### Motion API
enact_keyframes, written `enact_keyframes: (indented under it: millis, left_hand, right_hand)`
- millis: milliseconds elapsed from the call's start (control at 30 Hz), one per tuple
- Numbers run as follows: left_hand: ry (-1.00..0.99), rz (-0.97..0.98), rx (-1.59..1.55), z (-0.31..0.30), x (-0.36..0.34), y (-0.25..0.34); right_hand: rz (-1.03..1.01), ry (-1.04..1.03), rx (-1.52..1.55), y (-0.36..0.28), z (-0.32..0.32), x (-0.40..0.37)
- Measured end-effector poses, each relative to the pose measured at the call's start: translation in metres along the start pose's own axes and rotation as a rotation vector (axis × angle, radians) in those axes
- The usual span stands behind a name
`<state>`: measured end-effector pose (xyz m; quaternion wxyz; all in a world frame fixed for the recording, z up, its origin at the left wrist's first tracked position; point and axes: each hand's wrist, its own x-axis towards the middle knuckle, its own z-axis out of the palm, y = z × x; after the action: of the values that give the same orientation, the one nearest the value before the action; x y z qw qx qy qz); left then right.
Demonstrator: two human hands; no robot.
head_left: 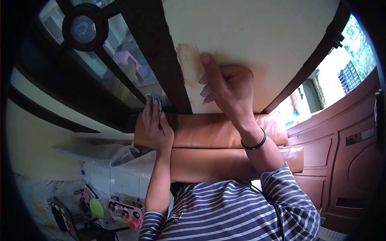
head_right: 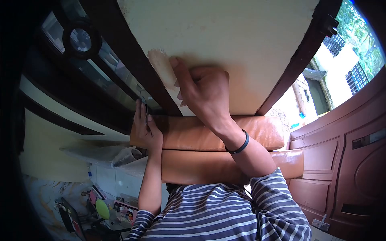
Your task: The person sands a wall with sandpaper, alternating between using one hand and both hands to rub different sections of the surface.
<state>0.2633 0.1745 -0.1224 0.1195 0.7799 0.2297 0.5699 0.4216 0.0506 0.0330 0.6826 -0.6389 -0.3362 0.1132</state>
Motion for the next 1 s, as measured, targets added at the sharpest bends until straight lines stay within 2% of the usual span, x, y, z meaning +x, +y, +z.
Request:
enact_keyframes:
  millis: [67,167,267,367,500,533,633,667,733,767,833,867,900,967,1000]
  left_hand:
    - [0.032,0.044,-0.031,0.0,0.004,0.001]
    - [0.069,0.167,-0.055,-0.009,0.02,0.023]
    - [0.04,0.334,0.002,-0.022,0.035,0.043]
    - [-0.136,0.343,0.107,-0.033,0.04,0.061]
    - [-0.156,0.319,0.109,-0.029,0.034,0.05]
    - [-0.179,0.347,0.099,-0.03,0.033,0.044]
    - [-0.17,0.268,-0.095,-0.045,0.035,0.053]
    - [-0.156,0.24,-0.156,-0.05,0.035,0.049]
    - [-0.118,-0.104,-0.553,-0.049,0.028,0.051]
    - [-0.101,-0.282,-0.752,-0.049,0.024,0.052]
    - [-0.192,-0.328,-0.67,-0.054,0.021,0.049]
    - [-0.237,-0.354,-0.63,-0.055,0.02,0.047]
    - [-0.281,-0.381,-0.589,-0.055,0.019,0.047]
    - [-0.237,-0.485,-0.632,-0.053,0.02,0.051]
    - [-0.215,-0.538,-0.652,-0.051,0.019,0.053]
  right_hand:
    - [0.0,0.0,0.006,-0.001,-0.001,0.001]
    - [-0.128,-0.021,0.051,0.013,-0.001,-0.002]
    - [-0.053,-0.331,0.108,0.022,-0.007,-0.014]
    - [-0.012,-0.593,0.105,0.03,-0.012,-0.024]
    - [-0.006,-0.645,0.185,0.043,-0.009,-0.031]
    - [0.053,-0.676,0.22,0.049,-0.009,-0.03]
    - [-0.009,-0.649,0.084,0.065,-0.014,-0.021]
    - [-0.087,-0.698,0.019,0.064,-0.02,-0.016]
    - [-0.238,-0.786,-0.115,0.059,-0.028,-0.011]
    - [-0.229,-0.806,-0.136,0.052,-0.028,-0.011]
    - [-0.204,-0.847,-0.184,0.041,-0.031,-0.015]
    - [-0.266,-0.831,-0.183,0.049,-0.029,-0.016]
    - [-0.231,-0.785,-0.185,0.046,-0.027,-0.018]
    - [-0.16,-0.695,-0.187,0.036,-0.023,-0.025]
    - [-0.397,-0.593,-0.327,0.033,-0.022,-0.028]
